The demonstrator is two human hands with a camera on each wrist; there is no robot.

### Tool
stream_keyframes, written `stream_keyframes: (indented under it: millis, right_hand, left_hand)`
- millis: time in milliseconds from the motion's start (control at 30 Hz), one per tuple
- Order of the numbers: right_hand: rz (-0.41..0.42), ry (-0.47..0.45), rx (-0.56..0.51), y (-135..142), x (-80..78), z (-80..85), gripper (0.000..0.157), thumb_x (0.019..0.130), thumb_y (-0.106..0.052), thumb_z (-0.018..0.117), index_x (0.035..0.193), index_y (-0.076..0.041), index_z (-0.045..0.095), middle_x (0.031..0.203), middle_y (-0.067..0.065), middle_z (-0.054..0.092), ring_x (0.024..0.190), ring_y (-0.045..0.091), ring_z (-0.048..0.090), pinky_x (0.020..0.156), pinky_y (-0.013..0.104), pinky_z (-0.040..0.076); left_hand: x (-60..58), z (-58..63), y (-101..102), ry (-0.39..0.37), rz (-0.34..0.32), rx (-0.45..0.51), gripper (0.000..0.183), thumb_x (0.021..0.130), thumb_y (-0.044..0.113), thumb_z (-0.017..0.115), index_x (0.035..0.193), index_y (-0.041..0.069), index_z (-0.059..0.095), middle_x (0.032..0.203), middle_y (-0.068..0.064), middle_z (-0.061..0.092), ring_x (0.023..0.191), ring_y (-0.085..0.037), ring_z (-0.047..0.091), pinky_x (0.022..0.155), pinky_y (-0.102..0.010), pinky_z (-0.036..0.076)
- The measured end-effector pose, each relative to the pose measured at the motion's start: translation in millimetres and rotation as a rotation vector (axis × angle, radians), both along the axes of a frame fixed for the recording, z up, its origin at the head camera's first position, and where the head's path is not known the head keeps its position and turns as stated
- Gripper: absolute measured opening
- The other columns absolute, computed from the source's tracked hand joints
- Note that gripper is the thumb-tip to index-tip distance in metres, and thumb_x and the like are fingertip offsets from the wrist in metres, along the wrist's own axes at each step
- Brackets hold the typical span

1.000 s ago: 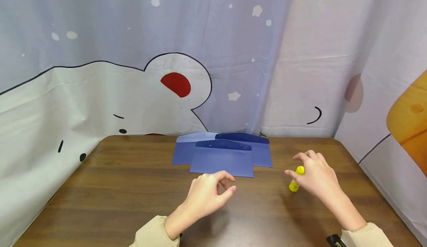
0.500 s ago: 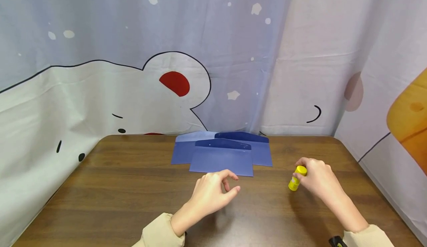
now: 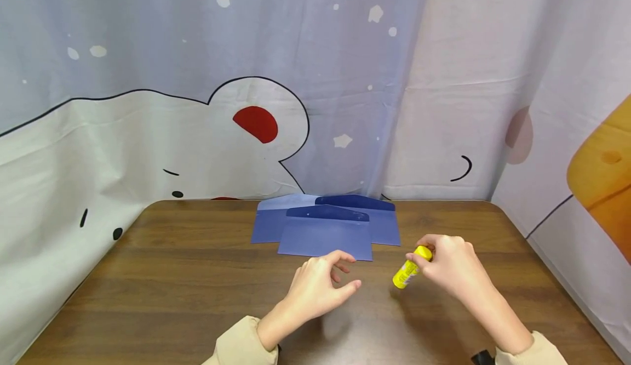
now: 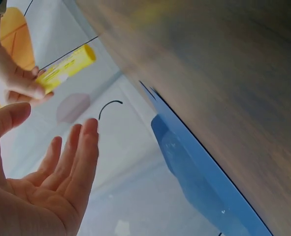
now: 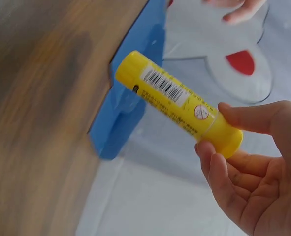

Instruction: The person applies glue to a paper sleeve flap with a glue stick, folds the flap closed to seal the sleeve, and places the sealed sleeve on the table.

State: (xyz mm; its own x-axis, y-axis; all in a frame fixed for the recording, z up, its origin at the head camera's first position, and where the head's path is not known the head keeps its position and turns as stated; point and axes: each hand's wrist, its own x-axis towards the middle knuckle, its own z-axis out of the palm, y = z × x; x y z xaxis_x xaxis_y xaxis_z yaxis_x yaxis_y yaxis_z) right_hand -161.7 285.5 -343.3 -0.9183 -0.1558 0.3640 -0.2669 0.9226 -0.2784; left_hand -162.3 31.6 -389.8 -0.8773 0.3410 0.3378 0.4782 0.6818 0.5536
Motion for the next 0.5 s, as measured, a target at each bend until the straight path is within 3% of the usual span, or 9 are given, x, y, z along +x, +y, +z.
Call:
stream_keyframes:
  millis: [100,267,500]
  right_hand:
    - [0.046,0.028,-0.042,-14,6.5,5.0,0.014,0.075,-0.028,0.080,0.077,-0.018,0.070,0.059,-0.013,0.056,0.052,-0.003,0.045,0.049,0.021,0.037]
    - [0.114,0.066,-0.127,-34,18.7,12.7,0.015,0.073,-0.026,0.082,0.075,-0.022,0.068,0.059,-0.016,0.057,0.052,-0.006,0.047,0.049,0.019,0.040]
    - [0.162,-0.066,-0.285,-52,30.3,20.3,0.014,0.077,-0.029,0.080,0.085,-0.020,0.072,0.068,-0.012,0.066,0.056,-0.003,0.060,0.053,0.020,0.049]
  left_hand:
    - [0.7,-0.1,1,-0.012,-0.019,0.029,0.040,0.077,0.045,0.071,0.112,0.027,0.066,0.102,0.014,0.072,0.081,0.000,0.066,0.062,-0.019,0.044]
    - [1.6,1.1,2,-0.026,-0.054,0.069,0.044,0.075,0.047,0.074,0.114,0.026,0.065,0.105,0.010,0.072,0.087,-0.002,0.067,0.066,-0.018,0.046]
    - [6.9,2.5,2,-0.004,-0.114,0.125,0.045,0.074,0.049,0.076,0.112,0.027,0.065,0.103,0.012,0.072,0.086,0.000,0.067,0.065,-0.015,0.045]
